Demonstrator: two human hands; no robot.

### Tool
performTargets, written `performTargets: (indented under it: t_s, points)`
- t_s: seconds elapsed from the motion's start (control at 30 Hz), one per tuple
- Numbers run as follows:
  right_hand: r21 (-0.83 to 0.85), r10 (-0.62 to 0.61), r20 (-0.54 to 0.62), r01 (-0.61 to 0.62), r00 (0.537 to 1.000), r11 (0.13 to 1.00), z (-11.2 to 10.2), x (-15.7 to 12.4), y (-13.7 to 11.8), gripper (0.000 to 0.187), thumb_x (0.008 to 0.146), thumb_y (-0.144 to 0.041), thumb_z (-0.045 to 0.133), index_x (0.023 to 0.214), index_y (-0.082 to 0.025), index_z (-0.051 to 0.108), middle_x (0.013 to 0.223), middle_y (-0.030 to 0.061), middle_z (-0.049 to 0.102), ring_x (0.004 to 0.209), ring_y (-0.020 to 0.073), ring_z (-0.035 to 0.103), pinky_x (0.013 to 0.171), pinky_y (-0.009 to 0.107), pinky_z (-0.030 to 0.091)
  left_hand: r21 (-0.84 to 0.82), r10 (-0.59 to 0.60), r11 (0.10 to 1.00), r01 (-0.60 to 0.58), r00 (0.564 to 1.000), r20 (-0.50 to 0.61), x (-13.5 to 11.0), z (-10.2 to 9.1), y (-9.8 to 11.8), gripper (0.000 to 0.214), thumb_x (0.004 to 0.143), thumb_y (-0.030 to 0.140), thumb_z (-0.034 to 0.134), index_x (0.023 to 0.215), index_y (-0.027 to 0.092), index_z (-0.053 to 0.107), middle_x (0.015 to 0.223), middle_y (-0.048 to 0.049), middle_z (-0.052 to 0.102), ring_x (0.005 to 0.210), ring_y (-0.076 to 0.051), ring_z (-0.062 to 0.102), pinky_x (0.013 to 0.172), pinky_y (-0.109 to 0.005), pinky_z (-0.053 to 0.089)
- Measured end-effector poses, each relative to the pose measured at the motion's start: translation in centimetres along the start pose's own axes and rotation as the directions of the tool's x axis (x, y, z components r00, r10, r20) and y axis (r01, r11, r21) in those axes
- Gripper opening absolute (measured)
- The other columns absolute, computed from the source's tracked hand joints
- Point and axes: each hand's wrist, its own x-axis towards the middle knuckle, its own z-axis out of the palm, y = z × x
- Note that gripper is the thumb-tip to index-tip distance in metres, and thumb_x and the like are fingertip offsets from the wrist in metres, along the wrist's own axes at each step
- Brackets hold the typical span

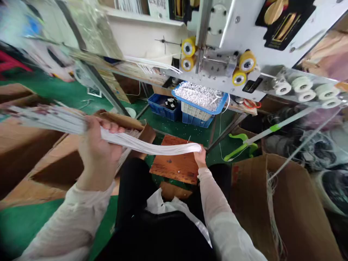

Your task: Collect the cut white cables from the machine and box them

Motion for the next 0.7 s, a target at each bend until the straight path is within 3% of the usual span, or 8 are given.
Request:
performTargets:
  t_s: [0.17, 0.33, 0.5, 0.7]
  points:
    - [0.012, 0.016, 0.001, -0.016, 1.0, 1.0, -0.1, -0.1, -0.8, 0.035, 0.068, -0.028, 0.055, 0.097, -0.013, 0.067, 0.096, 0.0104, 0.073, 0.09, 0.0231, 0.066, 0.086, 0.037, 0.053, 0.004, -0.016, 1.0, 0.017, 0.998, -0.054, -0.6, -0.1, 0.0, 0.049, 0.067, 0.051, 0.086, 0.066, 0.019, 0.049, 0.055, 0.0064, 0.042, 0.05, -0.008, 0.04, 0.053, -0.023, 0.042]
    - [0.097, 0.117, -0.06, -0.11, 0.991, 0.989, 0.2, 0.2, -2.7, 0.01, 0.071, -0.026, 0.051, 0.073, -0.018, 0.057, 0.068, 0.0024, 0.064, 0.065, 0.0166, 0.058, 0.066, 0.03, 0.053, -0.032, -0.007, 0.999, 0.005, 0.999, -0.046, -0.8, -0.1, -0.1, 0.042, 0.072, 0.044, 0.084, 0.07, 0.018, 0.05, 0.055, 0.0068, 0.044, 0.049, -0.008, 0.041, 0.055, -0.024, 0.042]
    - [0.098, 0.047, -0.072, -0.04, 0.996, 0.994, 0.7, 0.1, -2.4, 0.025, 0.071, -0.028, 0.057, 0.091, -0.015, 0.064, 0.093, 0.0098, 0.072, 0.089, 0.0226, 0.066, 0.082, 0.036, 0.055, -0.04, -0.025, 0.999, 0.021, 0.996, -0.083, -0.8, -0.5, 0.0, 0.042, 0.076, 0.042, 0.081, 0.07, 0.017, 0.048, 0.055, 0.0075, 0.044, 0.05, -0.008, 0.04, 0.056, -0.024, 0.042]
    - [-0.034, 0.083, -0.003, -0.084, 0.997, 0.996, 0.6, -0.4, -2.0, 0.03, 0.072, -0.023, 0.053, 0.098, -0.013, 0.066, 0.096, 0.0121, 0.074, 0.09, 0.024, 0.068, 0.085, 0.038, 0.055, 0.009, 0.001, 1.0, 0.0, 0.991, -0.133, -1.3, -1.7, -0.9, 0.046, 0.07, 0.042, 0.085, 0.066, 0.017, 0.046, 0.055, 0.007, 0.045, 0.053, -0.009, 0.041, 0.058, -0.025, 0.043]
